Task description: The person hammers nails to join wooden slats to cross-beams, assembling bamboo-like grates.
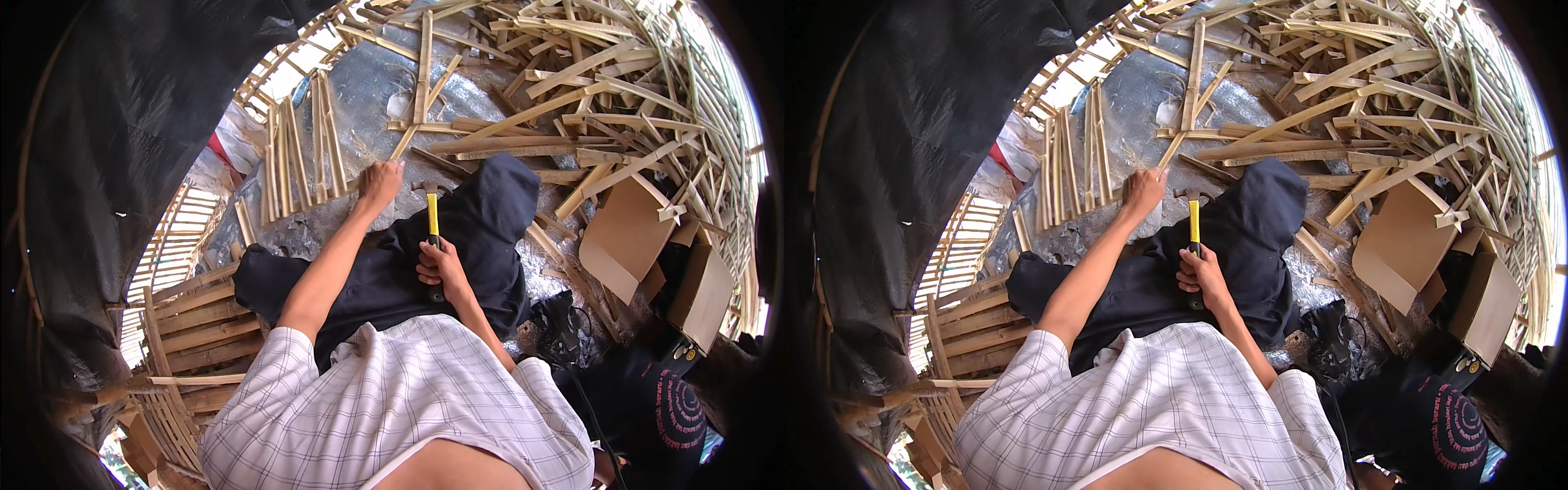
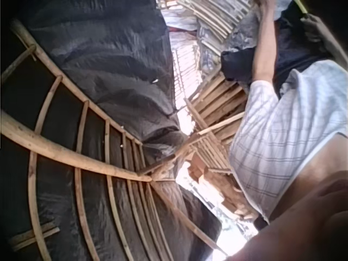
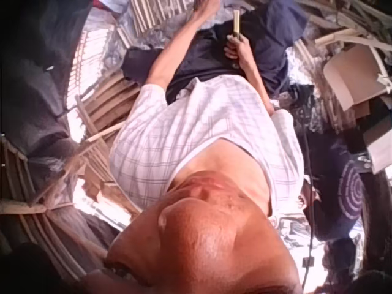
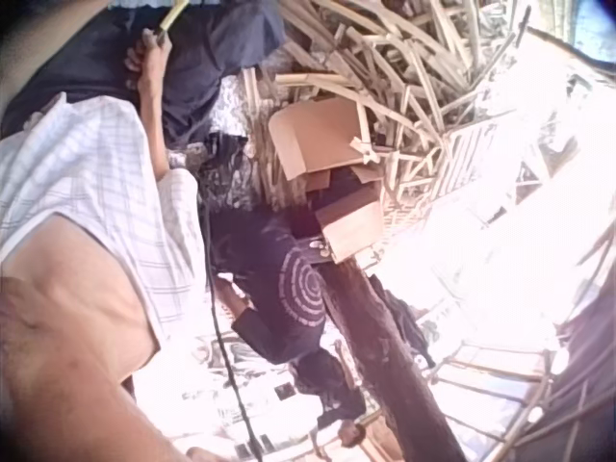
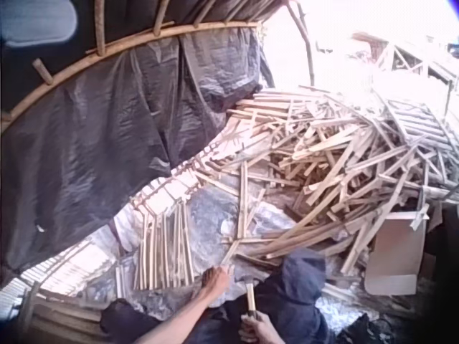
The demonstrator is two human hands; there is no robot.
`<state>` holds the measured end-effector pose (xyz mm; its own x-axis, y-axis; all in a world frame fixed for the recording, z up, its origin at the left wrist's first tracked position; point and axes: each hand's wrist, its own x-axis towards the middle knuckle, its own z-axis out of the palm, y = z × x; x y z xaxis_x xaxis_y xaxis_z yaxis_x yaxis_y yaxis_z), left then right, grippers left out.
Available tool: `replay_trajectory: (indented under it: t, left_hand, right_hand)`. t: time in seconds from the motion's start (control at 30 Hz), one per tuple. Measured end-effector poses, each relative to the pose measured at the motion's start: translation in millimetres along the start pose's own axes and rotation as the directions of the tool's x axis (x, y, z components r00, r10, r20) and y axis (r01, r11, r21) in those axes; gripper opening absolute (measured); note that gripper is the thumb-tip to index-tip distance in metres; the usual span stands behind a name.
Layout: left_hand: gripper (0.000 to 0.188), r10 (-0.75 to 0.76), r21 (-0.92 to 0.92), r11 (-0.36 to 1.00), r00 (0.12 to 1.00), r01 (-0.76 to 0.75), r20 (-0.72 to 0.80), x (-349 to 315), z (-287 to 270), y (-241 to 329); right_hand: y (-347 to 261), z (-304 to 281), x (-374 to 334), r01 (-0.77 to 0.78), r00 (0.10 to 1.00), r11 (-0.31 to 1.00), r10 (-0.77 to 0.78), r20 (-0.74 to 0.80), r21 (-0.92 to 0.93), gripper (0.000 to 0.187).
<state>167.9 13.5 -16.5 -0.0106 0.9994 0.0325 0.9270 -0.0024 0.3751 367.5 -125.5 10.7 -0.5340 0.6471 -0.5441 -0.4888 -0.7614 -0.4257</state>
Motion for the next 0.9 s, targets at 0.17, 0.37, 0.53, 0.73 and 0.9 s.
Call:
replay_trajectory:
  t: [0.17, 0.37, 0.53, 0.73, 0.9]
  left_hand:
    - [0.021, 0.061, -0.043, 0.997, 0.997, -0.059, 0.036, -5, 17, 12]
    - [0.042, 0.34, -0.404, 0.893, 0.887, -0.199, 0.312, 16, -3, -18]
    - [0.044, -0.11, -0.562, 0.816, 0.991, 0.136, 0.079, 27, -38, -82]
    - [0.087, -0.691, 0.101, 0.722, 0.721, 0.685, 0.055, -8, -37, -189]
    - [0.08, -0.573, -0.016, 0.818, 0.814, 0.574, -0.096, -37, -11, -195]
  right_hand:
    - [2, 5, 3, -0.009, 1.0, 0.997, 0.007, 0.019, 0.08, 0.022]
    - [-1, 0, -1, -0.02, 0.999, 0.995, 0.017, 0.036, 0.098, 0.021]
    - [-3, 3, 1, -0.036, 0.999, 0.994, 0.033, 0.035, 0.099, 0.021]
    - [1, 9, 5, -0.058, 0.997, 0.994, 0.054, 0.051, 0.089, 0.022]
    - [-1, 12, 5, -0.043, 0.999, 0.996, 0.041, 0.035, 0.077, 0.022]
